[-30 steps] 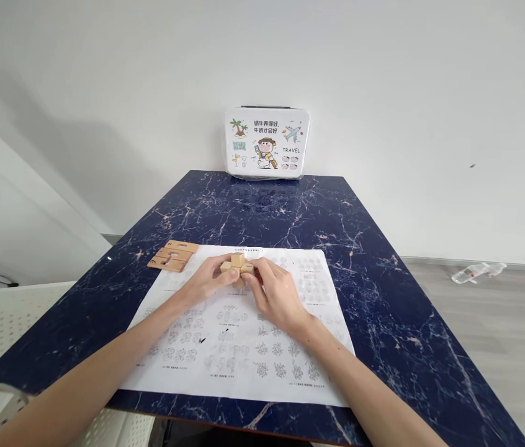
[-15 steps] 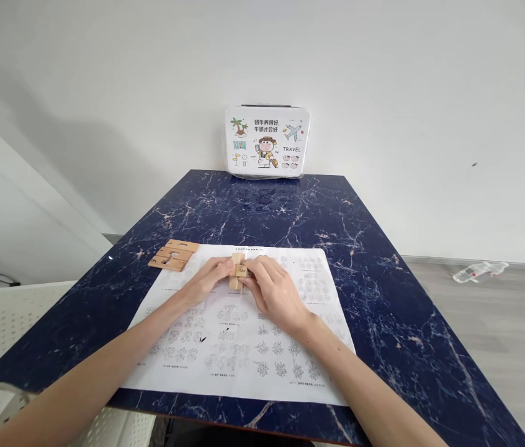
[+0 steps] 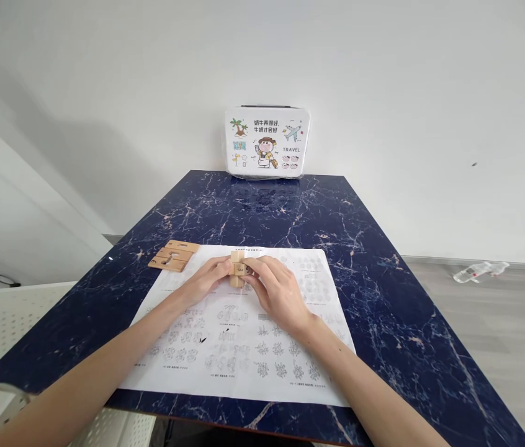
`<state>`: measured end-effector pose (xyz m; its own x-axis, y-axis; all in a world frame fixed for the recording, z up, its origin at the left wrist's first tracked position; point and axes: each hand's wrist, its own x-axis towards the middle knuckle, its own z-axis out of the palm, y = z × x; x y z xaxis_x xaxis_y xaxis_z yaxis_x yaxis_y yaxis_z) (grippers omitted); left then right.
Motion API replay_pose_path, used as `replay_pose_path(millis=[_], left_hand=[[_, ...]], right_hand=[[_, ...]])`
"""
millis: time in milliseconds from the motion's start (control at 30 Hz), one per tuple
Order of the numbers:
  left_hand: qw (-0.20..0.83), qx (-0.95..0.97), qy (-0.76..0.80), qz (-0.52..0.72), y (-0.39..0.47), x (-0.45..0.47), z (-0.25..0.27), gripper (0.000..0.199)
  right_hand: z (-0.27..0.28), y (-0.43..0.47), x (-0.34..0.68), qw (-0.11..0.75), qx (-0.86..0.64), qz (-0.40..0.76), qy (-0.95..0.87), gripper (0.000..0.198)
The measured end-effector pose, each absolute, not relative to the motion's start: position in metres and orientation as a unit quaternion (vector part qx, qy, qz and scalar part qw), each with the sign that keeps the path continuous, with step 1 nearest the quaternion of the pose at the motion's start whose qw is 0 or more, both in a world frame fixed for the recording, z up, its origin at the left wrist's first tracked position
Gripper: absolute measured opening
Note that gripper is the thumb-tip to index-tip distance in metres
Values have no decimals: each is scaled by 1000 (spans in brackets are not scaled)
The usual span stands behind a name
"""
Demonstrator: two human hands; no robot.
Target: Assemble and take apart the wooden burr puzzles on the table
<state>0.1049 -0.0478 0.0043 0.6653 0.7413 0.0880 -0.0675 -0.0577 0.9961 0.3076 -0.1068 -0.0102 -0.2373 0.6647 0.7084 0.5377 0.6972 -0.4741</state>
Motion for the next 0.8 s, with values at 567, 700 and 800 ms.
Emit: replay_pose_path(millis=[567, 700, 800], left_hand=[[673, 661, 213, 255, -47, 102, 8, 57], [673, 652, 235, 259, -44, 101, 5, 58], [671, 634, 242, 298, -39, 100, 2, 57]], right_hand=[[-8, -108, 303, 465, -370, 114, -796, 64], [-7, -109, 304, 476, -372, 116, -789, 60], [-6, -109, 306, 495, -377, 111, -775, 61]])
